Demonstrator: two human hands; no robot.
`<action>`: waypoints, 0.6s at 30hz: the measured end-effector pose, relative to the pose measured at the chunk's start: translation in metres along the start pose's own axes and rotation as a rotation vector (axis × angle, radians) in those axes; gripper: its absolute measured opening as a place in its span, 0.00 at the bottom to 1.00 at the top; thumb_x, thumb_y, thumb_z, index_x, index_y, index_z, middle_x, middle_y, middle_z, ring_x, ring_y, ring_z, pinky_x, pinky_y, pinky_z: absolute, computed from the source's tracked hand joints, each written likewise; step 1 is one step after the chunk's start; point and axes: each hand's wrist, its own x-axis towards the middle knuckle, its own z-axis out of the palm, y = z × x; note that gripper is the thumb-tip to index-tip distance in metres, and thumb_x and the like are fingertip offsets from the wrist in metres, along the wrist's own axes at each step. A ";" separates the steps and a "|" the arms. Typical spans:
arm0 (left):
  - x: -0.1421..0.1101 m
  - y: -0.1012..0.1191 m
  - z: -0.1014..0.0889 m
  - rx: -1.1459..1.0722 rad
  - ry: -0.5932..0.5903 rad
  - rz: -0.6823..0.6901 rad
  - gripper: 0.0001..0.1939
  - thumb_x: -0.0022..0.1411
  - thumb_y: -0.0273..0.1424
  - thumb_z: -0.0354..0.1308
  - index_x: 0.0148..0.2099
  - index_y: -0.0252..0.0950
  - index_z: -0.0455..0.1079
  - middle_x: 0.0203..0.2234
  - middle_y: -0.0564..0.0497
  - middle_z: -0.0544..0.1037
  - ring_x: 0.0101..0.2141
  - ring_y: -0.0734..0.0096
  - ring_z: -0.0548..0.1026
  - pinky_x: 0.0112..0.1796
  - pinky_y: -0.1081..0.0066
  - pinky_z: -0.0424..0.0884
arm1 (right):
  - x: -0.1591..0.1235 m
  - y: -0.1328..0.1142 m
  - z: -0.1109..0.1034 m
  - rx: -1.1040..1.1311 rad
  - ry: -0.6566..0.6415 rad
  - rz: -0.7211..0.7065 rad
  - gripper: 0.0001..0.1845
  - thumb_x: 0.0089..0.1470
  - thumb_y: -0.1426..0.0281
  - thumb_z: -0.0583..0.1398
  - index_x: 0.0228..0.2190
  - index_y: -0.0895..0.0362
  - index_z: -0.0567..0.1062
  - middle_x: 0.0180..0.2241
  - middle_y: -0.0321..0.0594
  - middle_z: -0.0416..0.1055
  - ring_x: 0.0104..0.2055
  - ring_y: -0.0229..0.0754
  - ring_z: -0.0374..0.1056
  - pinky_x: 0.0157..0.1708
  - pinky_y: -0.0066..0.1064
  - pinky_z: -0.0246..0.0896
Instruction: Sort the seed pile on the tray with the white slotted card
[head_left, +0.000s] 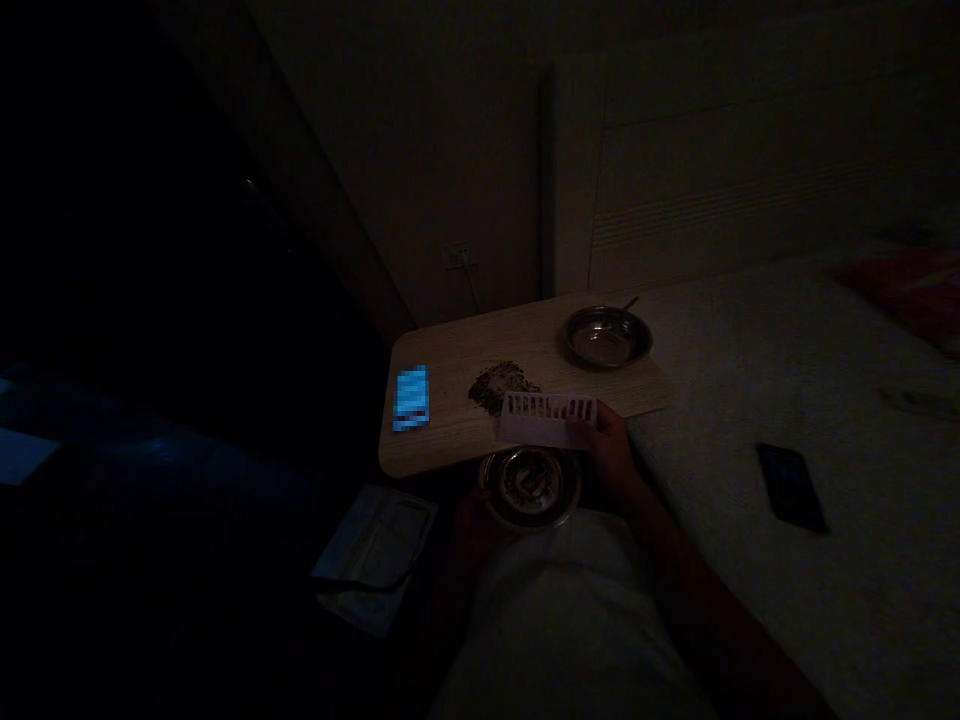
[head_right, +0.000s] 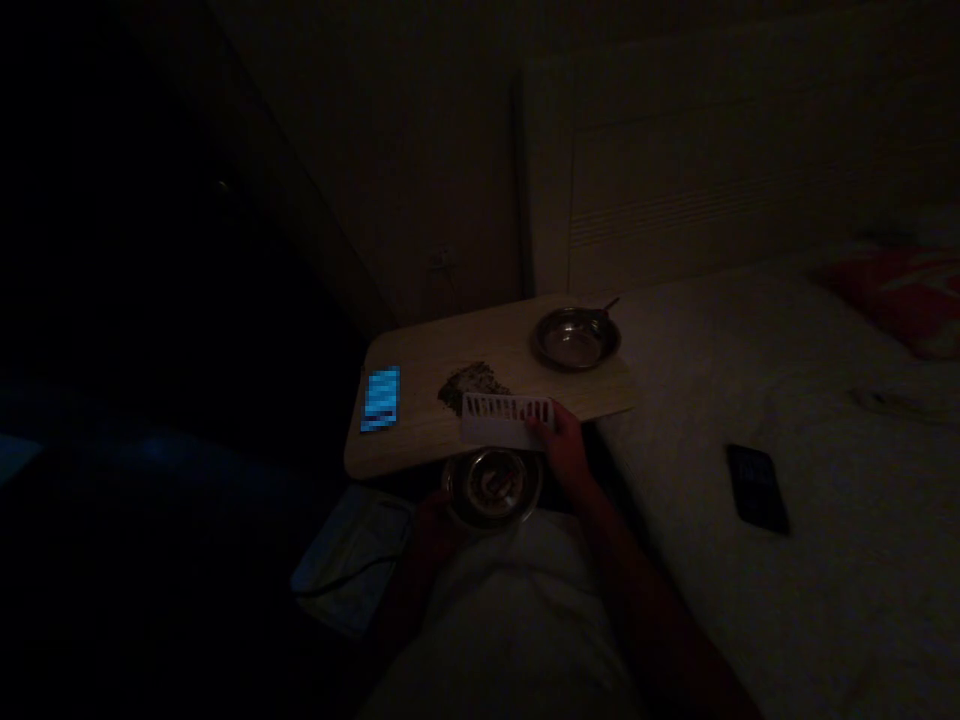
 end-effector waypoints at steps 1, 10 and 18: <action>-0.002 0.000 0.000 0.012 0.019 -0.007 0.12 0.54 0.23 0.58 0.42 0.31 0.77 0.37 0.42 0.84 0.43 0.53 0.80 0.52 0.58 0.70 | 0.002 0.000 -0.003 0.011 0.040 0.001 0.14 0.42 0.60 0.68 0.31 0.55 0.78 0.31 0.39 0.79 0.32 0.46 0.72 0.33 0.36 0.68; -0.008 0.004 0.006 0.059 0.178 -0.008 0.16 0.51 0.22 0.58 0.43 0.35 0.77 0.34 0.45 0.84 0.42 0.51 0.81 0.51 0.54 0.70 | 0.006 0.001 -0.014 -0.018 0.118 -0.034 0.14 0.42 0.61 0.68 0.31 0.56 0.78 0.31 0.39 0.78 0.33 0.46 0.72 0.34 0.35 0.66; -0.006 0.005 0.010 0.088 0.211 0.028 0.14 0.51 0.22 0.58 0.41 0.34 0.77 0.33 0.44 0.84 0.41 0.52 0.81 0.51 0.56 0.70 | 0.010 0.009 -0.021 -0.051 0.219 -0.050 0.15 0.43 0.60 0.67 0.32 0.56 0.78 0.31 0.39 0.77 0.33 0.45 0.70 0.37 0.37 0.65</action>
